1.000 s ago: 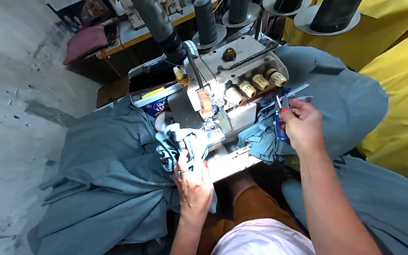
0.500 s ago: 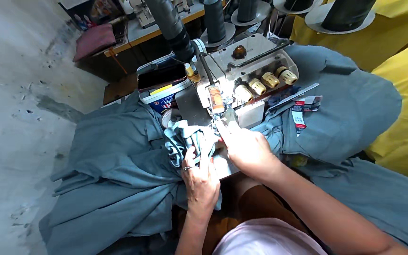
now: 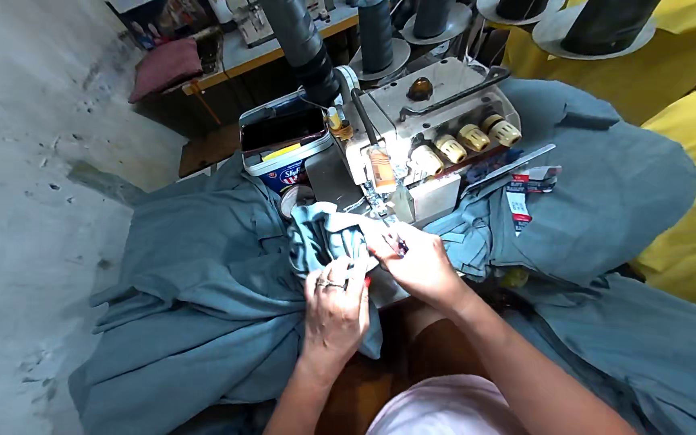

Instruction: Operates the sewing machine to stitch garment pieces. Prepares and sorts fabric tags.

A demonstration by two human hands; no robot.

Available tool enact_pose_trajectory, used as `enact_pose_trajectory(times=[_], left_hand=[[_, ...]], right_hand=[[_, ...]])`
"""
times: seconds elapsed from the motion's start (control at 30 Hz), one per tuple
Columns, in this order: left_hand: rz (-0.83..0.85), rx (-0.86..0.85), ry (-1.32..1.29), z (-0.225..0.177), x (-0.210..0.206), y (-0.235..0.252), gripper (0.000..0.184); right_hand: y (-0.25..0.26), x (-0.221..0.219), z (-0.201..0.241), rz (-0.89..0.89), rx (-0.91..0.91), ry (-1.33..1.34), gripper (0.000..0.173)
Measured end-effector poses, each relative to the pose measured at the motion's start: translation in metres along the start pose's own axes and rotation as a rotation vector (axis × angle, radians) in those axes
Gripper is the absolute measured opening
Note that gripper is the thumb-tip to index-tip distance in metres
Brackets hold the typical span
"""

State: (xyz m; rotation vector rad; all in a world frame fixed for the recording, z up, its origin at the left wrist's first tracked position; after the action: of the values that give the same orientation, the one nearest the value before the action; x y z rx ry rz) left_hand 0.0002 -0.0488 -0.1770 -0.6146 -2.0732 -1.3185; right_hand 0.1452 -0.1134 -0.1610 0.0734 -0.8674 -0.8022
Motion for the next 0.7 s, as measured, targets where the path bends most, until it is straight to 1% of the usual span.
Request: enact_pose_trajectory(times=[0.07, 0.1, 0.13, 0.17, 0.23, 0.33, 0.43, 0.5, 0.57, 0.6, 0.63, 0.7], left_hand=[[0.115, -0.072, 0.106, 0.017, 0.024, 0.01, 0.043], [0.176, -0.08, 0.136, 0.029, 0.04, 0.015, 0.049], [0.232, -0.086, 0.162, 0.042, 0.057, 0.019, 0.05], [0.276, -0.1, 0.184, 0.055, 0.074, 0.023, 0.049], [0.345, -0.151, 0.206, 0.074, 0.104, 0.031, 0.038], [0.432, -0.182, 0.136, 0.079, 0.131, 0.042, 0.029], [0.493, -0.248, 0.079, 0.066, 0.134, 0.061, 0.023], [0.543, -0.303, 0.003, 0.052, 0.121, 0.077, 0.022], [0.639, -0.353, -0.069, 0.035, 0.105, 0.101, 0.021], [0.72, -0.344, -0.124, 0.024, 0.098, 0.116, 0.021], [0.823, -0.295, -0.213, 0.012, 0.093, 0.132, 0.023], [0.968, -0.212, -0.293, 0.008, 0.077, 0.149, 0.022]], right_hand=[[-0.001, -0.01, -0.005, -0.143, 0.058, 0.031, 0.018], [-0.001, -0.011, -0.007, -0.179, 0.067, 0.049, 0.017], [-0.001, -0.01, -0.01, -0.198, 0.064, 0.07, 0.016], [-0.002, -0.01, -0.012, -0.214, 0.054, 0.092, 0.015], [-0.003, -0.01, -0.016, -0.228, 0.027, 0.137, 0.016], [-0.004, -0.014, -0.019, -0.224, 0.011, 0.199, 0.016], [-0.005, -0.017, -0.015, -0.242, 0.072, 0.21, 0.016], [-0.007, -0.016, -0.014, -0.202, 0.112, 0.238, 0.015], [-0.007, -0.015, -0.012, -0.173, 0.137, 0.26, 0.014], [-0.007, -0.015, -0.012, -0.169, 0.151, 0.26, 0.014], [-0.008, -0.014, -0.012, -0.172, 0.171, 0.256, 0.014], [-0.007, -0.011, -0.012, -0.174, 0.224, 0.239, 0.014]])
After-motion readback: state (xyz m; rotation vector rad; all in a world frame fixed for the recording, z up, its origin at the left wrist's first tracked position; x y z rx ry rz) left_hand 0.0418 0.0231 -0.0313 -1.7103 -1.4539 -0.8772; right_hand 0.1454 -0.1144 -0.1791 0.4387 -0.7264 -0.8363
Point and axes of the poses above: each hand's wrist, its own y-axis towards the middle knuckle, its own x-axis out of the back of the hand, z = x × y, the point moved 1 cm from there along y, towards the middle knuckle, and after that the axes turned 13 degrees about -y, right-handed, at the moved point
